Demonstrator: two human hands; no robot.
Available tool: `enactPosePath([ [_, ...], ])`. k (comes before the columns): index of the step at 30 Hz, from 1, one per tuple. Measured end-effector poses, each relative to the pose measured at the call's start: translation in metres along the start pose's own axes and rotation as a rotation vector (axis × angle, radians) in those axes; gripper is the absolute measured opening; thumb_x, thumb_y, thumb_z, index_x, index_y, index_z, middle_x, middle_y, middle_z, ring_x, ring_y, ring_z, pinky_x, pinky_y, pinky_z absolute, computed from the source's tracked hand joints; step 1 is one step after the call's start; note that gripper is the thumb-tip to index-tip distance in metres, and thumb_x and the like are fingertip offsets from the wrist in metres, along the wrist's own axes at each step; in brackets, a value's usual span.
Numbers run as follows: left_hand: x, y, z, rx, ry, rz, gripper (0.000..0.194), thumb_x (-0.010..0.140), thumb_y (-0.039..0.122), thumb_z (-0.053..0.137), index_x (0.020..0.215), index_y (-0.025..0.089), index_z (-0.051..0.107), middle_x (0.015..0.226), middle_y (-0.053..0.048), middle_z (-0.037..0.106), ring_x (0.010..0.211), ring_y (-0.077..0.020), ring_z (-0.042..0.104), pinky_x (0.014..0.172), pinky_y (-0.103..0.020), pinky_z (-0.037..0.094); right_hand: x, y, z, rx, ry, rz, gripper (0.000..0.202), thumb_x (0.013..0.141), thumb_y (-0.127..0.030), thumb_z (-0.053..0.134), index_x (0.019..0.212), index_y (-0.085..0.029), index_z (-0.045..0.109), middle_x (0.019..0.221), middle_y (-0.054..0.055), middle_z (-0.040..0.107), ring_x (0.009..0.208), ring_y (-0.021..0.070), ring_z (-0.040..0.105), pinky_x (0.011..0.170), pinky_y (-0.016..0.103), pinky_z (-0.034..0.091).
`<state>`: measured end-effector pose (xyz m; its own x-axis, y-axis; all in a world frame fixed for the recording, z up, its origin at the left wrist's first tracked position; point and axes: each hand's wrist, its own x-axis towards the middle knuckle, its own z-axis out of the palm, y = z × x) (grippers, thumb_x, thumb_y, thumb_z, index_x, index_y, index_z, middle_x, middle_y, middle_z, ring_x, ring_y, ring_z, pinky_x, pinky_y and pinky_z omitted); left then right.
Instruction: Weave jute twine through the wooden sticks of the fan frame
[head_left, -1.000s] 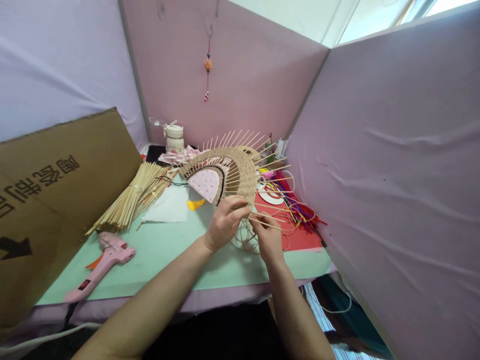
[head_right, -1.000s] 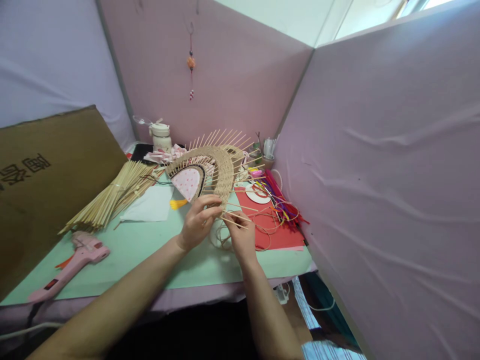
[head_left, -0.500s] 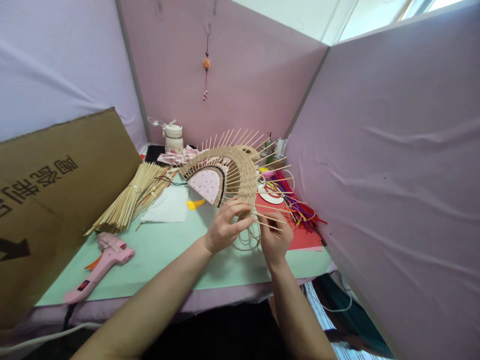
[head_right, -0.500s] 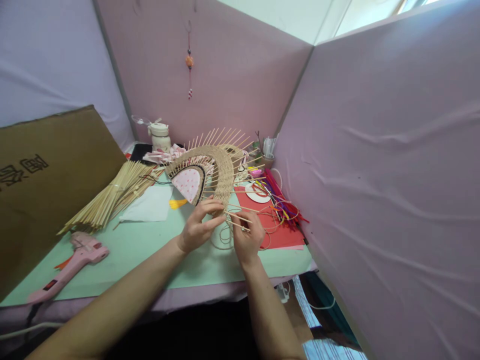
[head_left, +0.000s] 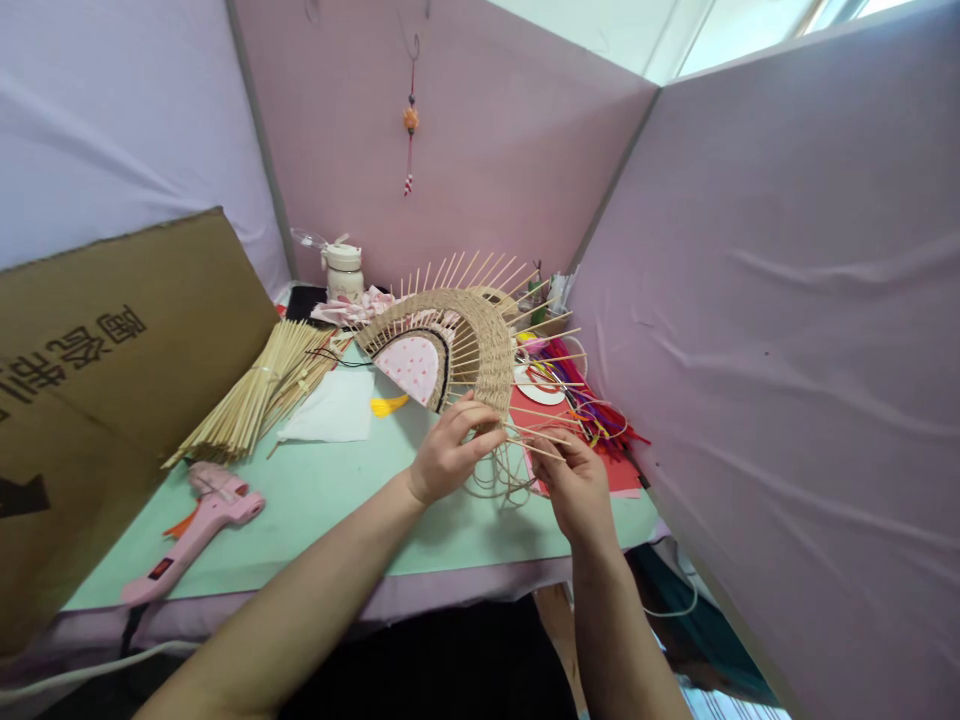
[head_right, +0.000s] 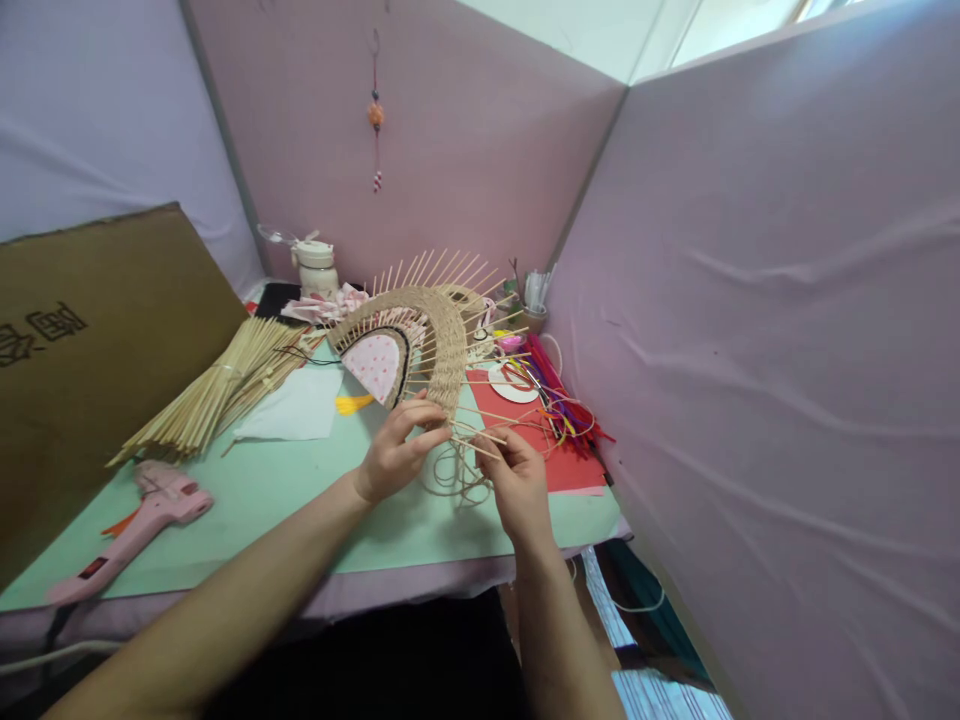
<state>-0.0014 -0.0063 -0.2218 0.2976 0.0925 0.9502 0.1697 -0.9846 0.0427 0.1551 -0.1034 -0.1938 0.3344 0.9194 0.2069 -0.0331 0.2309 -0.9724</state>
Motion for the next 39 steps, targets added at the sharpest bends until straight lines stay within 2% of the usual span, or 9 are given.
enactPosePath([
  [8,-0.004,-0.001,0.001,-0.027,0.0,-0.016,0.033,0.088,0.004,0.05,0.112,0.024,0.059,0.107,-0.006,0.062,0.108,-0.0169,0.057,0.101,-0.048,0.047,-0.001,-0.012,-0.001,0.223,-0.095,0.233,0.026,0.071,-0.037,0.075,0.083,-0.016,0.066,0.059,-0.004,0.045,0.051,0.0063,0.033,0.047,0.021,0.025],
  [15,-0.003,-0.001,0.0,-0.019,0.031,-0.021,0.031,0.09,0.008,0.051,0.113,0.027,0.059,0.107,-0.005,0.063,0.107,-0.0165,0.059,0.098,-0.048,0.049,0.017,0.009,0.007,0.287,-0.092,0.316,0.028,0.067,-0.038,0.075,0.074,-0.018,0.056,0.055,-0.008,0.036,0.046,0.0054,0.024,0.043,0.02,0.018],
  [17,-0.002,-0.001,-0.001,-0.013,0.035,-0.011,0.033,0.088,0.007,0.053,0.113,0.028,0.059,0.106,-0.004,0.063,0.107,-0.0168,0.059,0.097,-0.048,0.05,0.019,0.014,0.007,0.186,-0.054,0.221,0.027,0.071,-0.04,0.072,0.077,-0.018,0.058,0.056,-0.007,0.041,0.047,0.0065,0.031,0.044,0.02,0.024],
  [21,0.001,-0.001,-0.004,-0.007,0.047,0.006,0.035,0.085,0.003,0.056,0.112,0.026,0.059,0.106,-0.005,0.063,0.106,-0.0173,0.059,0.096,-0.048,0.051,0.015,0.011,-0.005,-0.269,0.071,-0.16,0.019,0.08,-0.037,0.068,0.08,-0.018,0.064,0.069,-0.001,0.059,0.063,0.0117,0.052,0.059,0.025,0.041],
  [26,0.003,0.0,-0.004,-0.02,0.056,0.002,0.036,0.086,0.003,0.054,0.112,0.027,0.059,0.105,-0.004,0.063,0.105,-0.0165,0.06,0.095,-0.047,0.052,0.0,-0.019,-0.03,-0.669,0.045,-0.532,0.011,0.085,-0.027,0.064,0.078,-0.02,0.063,0.069,0.0,0.059,0.062,0.0127,0.052,0.06,0.027,0.043],
  [28,0.003,-0.001,-0.004,-0.027,0.058,0.003,0.036,0.086,0.003,0.054,0.113,0.027,0.059,0.105,-0.005,0.063,0.105,-0.0165,0.06,0.095,-0.047,0.052,-0.007,-0.032,-0.036,-0.759,-0.029,-0.639,0.005,0.088,-0.02,0.059,0.087,-0.02,0.064,0.076,0.002,0.061,0.069,0.0143,0.056,0.064,0.028,0.046],
  [30,0.002,-0.001,-0.003,-0.032,0.06,0.005,0.036,0.086,0.003,0.053,0.112,0.026,0.059,0.106,-0.005,0.063,0.106,-0.0166,0.059,0.096,-0.047,0.051,-0.014,-0.041,-0.037,-0.847,-0.051,-0.748,0.015,0.088,-0.014,0.057,0.098,-0.022,0.065,0.087,0.005,0.064,0.08,0.0165,0.06,0.071,0.031,0.049],
  [35,0.002,-0.002,-0.003,-0.02,0.056,-0.005,0.035,0.087,0.004,0.053,0.112,0.027,0.059,0.106,-0.005,0.062,0.106,-0.0164,0.059,0.096,-0.047,0.051,-0.019,-0.047,-0.026,-0.912,0.126,-1.011,0.029,0.083,-0.008,0.062,0.106,-0.025,0.064,0.09,0.006,0.067,0.081,0.018,0.063,0.074,0.034,0.052],
  [39,0.002,-0.001,-0.003,-0.018,0.051,-0.008,0.033,0.089,0.006,0.052,0.113,0.028,0.059,0.106,-0.004,0.063,0.105,-0.0161,0.06,0.096,-0.047,0.052,-0.013,-0.046,-0.017,-0.868,0.26,-1.016,0.022,0.082,-0.008,0.065,0.098,-0.023,0.065,0.086,0.005,0.068,0.08,0.0174,0.063,0.073,0.032,0.051],
])
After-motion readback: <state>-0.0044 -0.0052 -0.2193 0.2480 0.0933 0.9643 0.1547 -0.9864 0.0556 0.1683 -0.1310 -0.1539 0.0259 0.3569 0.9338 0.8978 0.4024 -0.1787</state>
